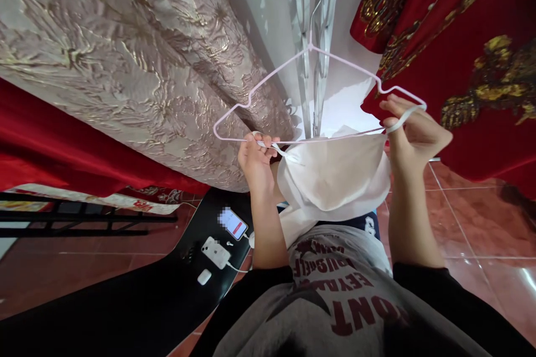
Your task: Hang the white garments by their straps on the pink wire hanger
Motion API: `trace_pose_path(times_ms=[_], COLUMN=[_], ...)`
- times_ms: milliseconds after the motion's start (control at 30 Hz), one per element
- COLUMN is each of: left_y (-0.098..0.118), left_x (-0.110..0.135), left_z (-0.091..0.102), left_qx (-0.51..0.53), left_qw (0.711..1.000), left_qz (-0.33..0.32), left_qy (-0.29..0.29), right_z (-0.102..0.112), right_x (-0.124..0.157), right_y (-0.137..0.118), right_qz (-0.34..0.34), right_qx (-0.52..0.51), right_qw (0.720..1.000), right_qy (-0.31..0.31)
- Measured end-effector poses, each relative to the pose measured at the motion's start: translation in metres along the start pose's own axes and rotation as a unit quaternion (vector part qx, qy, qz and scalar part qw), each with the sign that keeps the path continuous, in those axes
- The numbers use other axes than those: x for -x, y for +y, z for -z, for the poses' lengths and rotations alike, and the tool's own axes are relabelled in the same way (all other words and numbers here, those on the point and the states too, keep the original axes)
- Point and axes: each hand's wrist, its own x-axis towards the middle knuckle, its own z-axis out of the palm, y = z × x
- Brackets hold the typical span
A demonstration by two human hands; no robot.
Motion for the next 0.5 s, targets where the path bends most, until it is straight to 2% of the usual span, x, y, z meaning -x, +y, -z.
trace_pose_path(times_ms=[67, 100, 200, 267, 300, 333, 400, 433, 500], left_y=[0.000, 0.000, -0.004, -0.009, -0.011, -0.014, -0.017, -0.018, -0.017], left_x=[0.001, 0.002, 0.003, 0.004, 0.004, 0.005, 0.006, 0.007, 0.009], left_z=[0.000, 0.001, 0.001, -0.001, -0.002, -0.003, -0.005, -0.006, -0.006], left_qx=[-0.012, -0.016, -0.012, 0.010, 0.023, 0.036, 0.055, 0.060, 0.065], left_qw=[1.000, 1.000, 1.000, 0.999, 0.999, 0.998, 0.997, 0.996, 0.996], left_qz=[-0.001, 0.002, 0.017, 0.020, 0.022, 0.027, 0.040, 0.045, 0.049], left_qy=[-0.002, -0.006, -0.022, -0.026, -0.029, -0.034, -0.041, -0.041, -0.040], right_z=[0.005, 0.008, 0.015, 0.016, 0.015, 0.013, 0.006, 0.001, -0.013], right_x=[0.000, 0.001, 0.010, 0.021, 0.027, 0.031, 0.035, 0.034, 0.028], right_y=[0.013, 0.022, 0.040, 0.036, 0.029, 0.020, 0.000, -0.009, -0.020], right_qz=[-0.023, -0.032, -0.033, -0.024, -0.020, -0.018, -0.014, -0.013, -0.013], right_qx=[-0.002, -0.004, -0.007, 0.007, 0.019, 0.032, 0.055, 0.061, 0.066], right_qw=[1.000, 0.998, 0.978, 0.971, 0.975, 0.985, 0.998, 0.996, 0.979], right_qy=[0.008, 0.045, 0.205, 0.238, 0.218, 0.171, 0.023, -0.061, -0.190])
